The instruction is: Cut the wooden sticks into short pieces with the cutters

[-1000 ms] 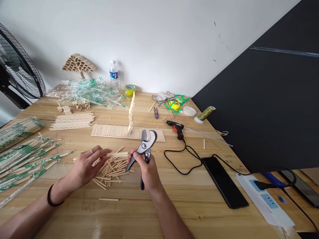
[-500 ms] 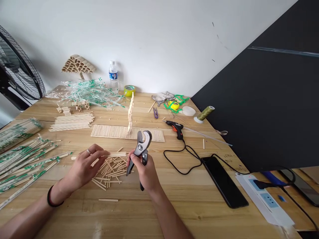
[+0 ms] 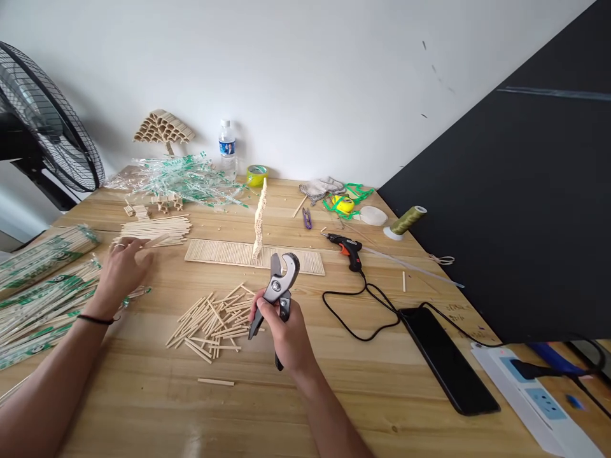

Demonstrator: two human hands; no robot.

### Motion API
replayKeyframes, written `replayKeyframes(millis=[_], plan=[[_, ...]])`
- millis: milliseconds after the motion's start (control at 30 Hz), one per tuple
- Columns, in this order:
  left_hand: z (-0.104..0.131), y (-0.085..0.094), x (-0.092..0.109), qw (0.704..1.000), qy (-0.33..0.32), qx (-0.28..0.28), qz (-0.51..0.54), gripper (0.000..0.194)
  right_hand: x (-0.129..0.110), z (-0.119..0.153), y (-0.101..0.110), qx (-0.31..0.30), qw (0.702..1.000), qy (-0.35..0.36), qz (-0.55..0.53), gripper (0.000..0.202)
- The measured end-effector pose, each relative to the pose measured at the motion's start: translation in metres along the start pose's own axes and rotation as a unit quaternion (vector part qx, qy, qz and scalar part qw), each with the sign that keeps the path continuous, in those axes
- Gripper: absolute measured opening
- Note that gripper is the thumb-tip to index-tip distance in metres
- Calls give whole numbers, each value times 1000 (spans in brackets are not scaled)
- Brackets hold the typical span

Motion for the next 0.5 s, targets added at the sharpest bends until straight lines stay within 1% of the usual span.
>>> replayKeyframes(millis=[67, 133, 333, 500], plan=[[0, -10, -2, 1000, -1, -23, -9, 36, 0, 0, -1, 2, 1000, -1, 2, 30], [1, -15, 0, 999, 0, -32, -13, 35, 0, 0, -1, 5, 1000, 2, 0, 31], [0, -18, 2, 998, -3, -54, -15, 28, 3, -5, 4, 20, 1000, 8, -2, 33], [-1, -25, 2, 996, -21, -82, 4, 24, 5, -6, 5, 16, 1000, 7, 7, 33]])
Point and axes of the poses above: each hand's wrist, its own z-axis away from the middle knuckle, its own y-axis out of the back of the hand, x = y × z, the point moved 7 cm from there along -z, towards the middle knuckle, and after that the axes turned 1 degree about -x, right-handed, at the moved point
